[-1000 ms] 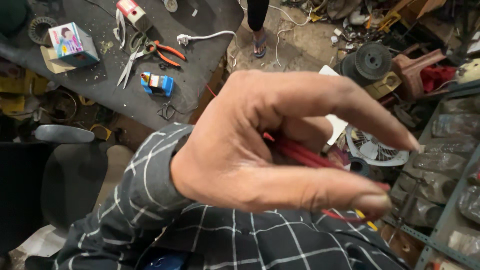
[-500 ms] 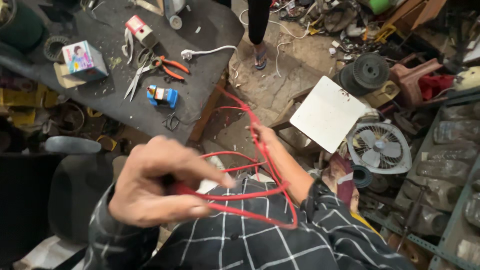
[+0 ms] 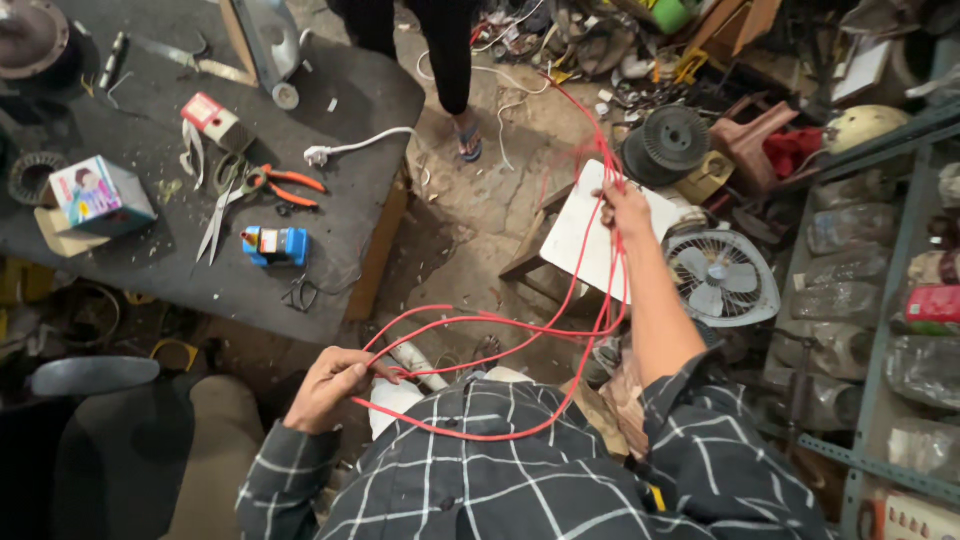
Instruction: The person applies a yellow lubricant to the shaft of a small blue motor using a brush, then closes the container. They handle a black power cord and later connect red wires to a white iron while another person holds the iron. The person also picks up a red wire from the floor and prepares it for connection.
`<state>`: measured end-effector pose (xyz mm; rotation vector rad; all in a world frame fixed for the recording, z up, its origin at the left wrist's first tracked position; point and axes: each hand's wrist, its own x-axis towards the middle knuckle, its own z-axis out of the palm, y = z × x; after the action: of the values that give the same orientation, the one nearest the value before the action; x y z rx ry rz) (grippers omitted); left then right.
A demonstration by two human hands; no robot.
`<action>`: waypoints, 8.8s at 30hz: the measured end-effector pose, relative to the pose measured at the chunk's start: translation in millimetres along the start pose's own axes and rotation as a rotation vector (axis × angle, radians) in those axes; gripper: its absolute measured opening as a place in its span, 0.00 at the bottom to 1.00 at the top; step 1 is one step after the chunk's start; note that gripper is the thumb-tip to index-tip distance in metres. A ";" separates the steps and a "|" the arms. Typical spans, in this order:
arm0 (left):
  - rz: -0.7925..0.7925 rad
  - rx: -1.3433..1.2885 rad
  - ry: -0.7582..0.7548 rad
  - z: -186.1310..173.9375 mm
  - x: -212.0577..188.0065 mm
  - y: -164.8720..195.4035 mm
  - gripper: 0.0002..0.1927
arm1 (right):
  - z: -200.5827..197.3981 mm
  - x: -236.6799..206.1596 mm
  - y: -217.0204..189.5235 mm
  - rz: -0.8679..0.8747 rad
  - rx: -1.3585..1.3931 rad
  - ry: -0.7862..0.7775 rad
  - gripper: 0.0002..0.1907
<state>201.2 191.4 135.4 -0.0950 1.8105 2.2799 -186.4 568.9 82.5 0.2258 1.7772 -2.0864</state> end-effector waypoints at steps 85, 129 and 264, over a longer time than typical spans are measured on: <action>0.256 -0.426 0.609 46.1 37.4 33.3 0.26 | -222.1 -132.5 44.9 -0.329 -0.026 0.283 0.17; -0.149 -0.281 0.232 28.8 171.0 -80.6 0.33 | 185.3 -82.4 46.8 0.078 -0.177 -0.584 0.16; -0.113 -0.792 0.738 5.3 99.6 19.4 0.27 | 328.3 104.4 262.5 -0.426 -0.669 -0.215 0.10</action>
<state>100.6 206.1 136.2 -1.2560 0.9133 2.9357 -137.0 197.6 -135.0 -0.5808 2.3989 -1.5365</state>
